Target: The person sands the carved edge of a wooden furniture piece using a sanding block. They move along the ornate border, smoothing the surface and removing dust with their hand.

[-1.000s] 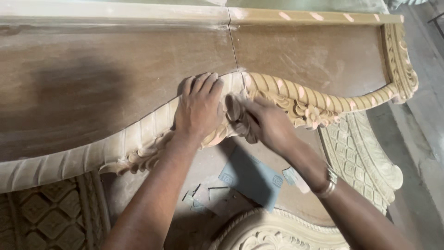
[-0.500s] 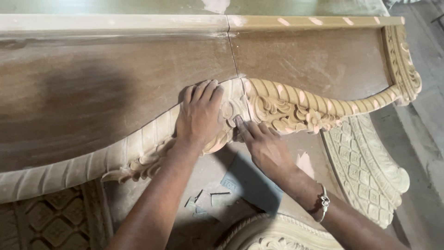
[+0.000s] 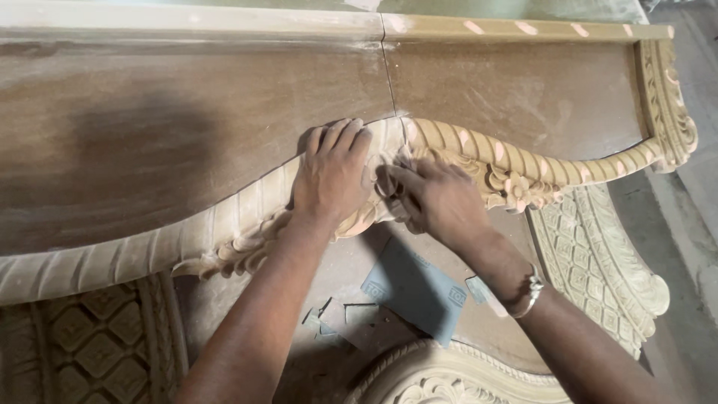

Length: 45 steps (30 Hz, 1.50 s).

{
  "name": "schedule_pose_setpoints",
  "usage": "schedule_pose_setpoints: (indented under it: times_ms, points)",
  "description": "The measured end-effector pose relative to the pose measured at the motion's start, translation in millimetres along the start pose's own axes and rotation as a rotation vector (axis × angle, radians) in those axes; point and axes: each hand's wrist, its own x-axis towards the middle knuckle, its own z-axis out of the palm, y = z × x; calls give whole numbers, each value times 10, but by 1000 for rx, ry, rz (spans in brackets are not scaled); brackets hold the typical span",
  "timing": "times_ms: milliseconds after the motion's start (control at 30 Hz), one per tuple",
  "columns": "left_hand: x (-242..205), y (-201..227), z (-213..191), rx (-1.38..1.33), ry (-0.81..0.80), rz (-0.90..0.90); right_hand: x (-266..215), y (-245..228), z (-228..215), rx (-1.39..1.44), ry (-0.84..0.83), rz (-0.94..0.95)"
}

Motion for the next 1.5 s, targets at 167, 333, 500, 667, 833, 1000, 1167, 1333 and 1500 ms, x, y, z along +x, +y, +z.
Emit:
schedule_pose_setpoints:
  times_ms: [167, 333, 500, 667, 833, 1000, 1167, 1333, 1500]
  points:
    - [-13, -1, 15, -3, -16, 2, 7, 134, 21, 204, -236, 63]
    - [-1, -11, -7, 5, 20, 5, 91, 79, -73, 112, -16, -98]
    - [0, -3, 5, -3, 38, 19, 166, 50, -7, 276, -255, 140]
    - [-19, 2, -30, -21, 43, 24, 160, 19, 56, 227, -74, 3]
    - [10, 20, -131, -3, 60, 52, 167, -32, 91, 351, 14, 43]
    - [11, 59, -117, -10, 78, 67, 87, -40, 133, 366, 124, 91]
    - [-51, 21, -75, 1, 72, 72, 30, -60, 199, 236, 116, 21]
    - [6, 10, -100, 16, 76, 101, 78, 10, 193, 330, 93, -43]
    - [6, 35, -84, 10, 64, 86, 143, 134, 97, 185, 197, -204]
